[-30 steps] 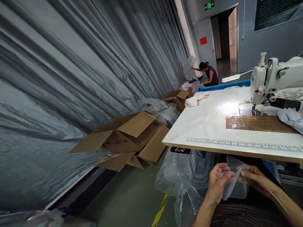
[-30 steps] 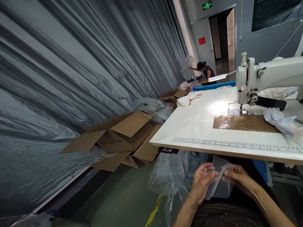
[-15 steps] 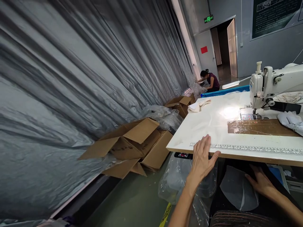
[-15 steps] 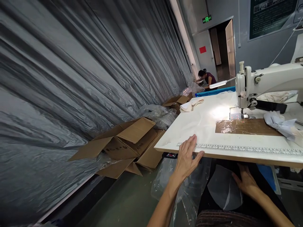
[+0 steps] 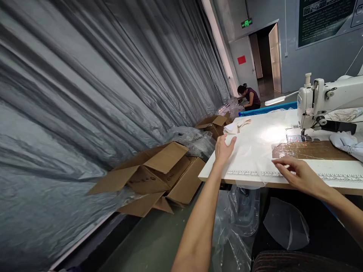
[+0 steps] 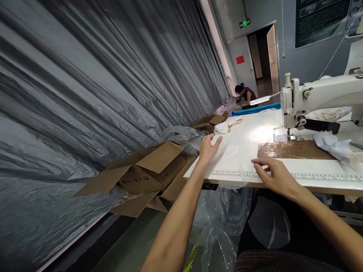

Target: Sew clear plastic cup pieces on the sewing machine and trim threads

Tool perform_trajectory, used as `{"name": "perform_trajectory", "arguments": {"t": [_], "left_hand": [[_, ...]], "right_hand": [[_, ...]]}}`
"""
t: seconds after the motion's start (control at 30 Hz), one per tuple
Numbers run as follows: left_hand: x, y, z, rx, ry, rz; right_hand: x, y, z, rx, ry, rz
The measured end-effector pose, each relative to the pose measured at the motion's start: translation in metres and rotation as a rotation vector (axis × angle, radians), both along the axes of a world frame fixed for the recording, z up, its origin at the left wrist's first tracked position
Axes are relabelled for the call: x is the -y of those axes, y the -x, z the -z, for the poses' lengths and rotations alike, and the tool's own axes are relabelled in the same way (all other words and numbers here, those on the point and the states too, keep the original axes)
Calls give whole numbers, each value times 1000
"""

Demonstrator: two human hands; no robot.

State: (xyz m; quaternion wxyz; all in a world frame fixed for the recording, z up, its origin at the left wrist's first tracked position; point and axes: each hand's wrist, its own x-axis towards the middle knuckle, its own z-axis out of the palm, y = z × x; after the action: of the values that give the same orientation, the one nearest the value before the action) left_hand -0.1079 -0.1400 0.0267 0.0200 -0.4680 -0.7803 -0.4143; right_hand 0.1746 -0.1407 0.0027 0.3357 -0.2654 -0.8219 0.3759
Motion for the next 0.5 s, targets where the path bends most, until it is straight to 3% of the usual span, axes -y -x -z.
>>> {"name": "perform_trajectory", "arguments": {"t": [0.1, 0.2, 0.33, 0.5], "left_hand": [[-24, 16, 11, 81, 47, -45], [-23, 20, 26, 159, 56, -30], [-8, 12, 33, 263, -73, -13], [19, -20, 22, 455, -359, -2]], "right_hand": [[-7, 21, 14, 59, -366, 99], [-5, 25, 31, 231, -570, 102], [-4, 17, 40, 133, -537, 110], [-8, 9, 39, -141, -322, 149]]}}
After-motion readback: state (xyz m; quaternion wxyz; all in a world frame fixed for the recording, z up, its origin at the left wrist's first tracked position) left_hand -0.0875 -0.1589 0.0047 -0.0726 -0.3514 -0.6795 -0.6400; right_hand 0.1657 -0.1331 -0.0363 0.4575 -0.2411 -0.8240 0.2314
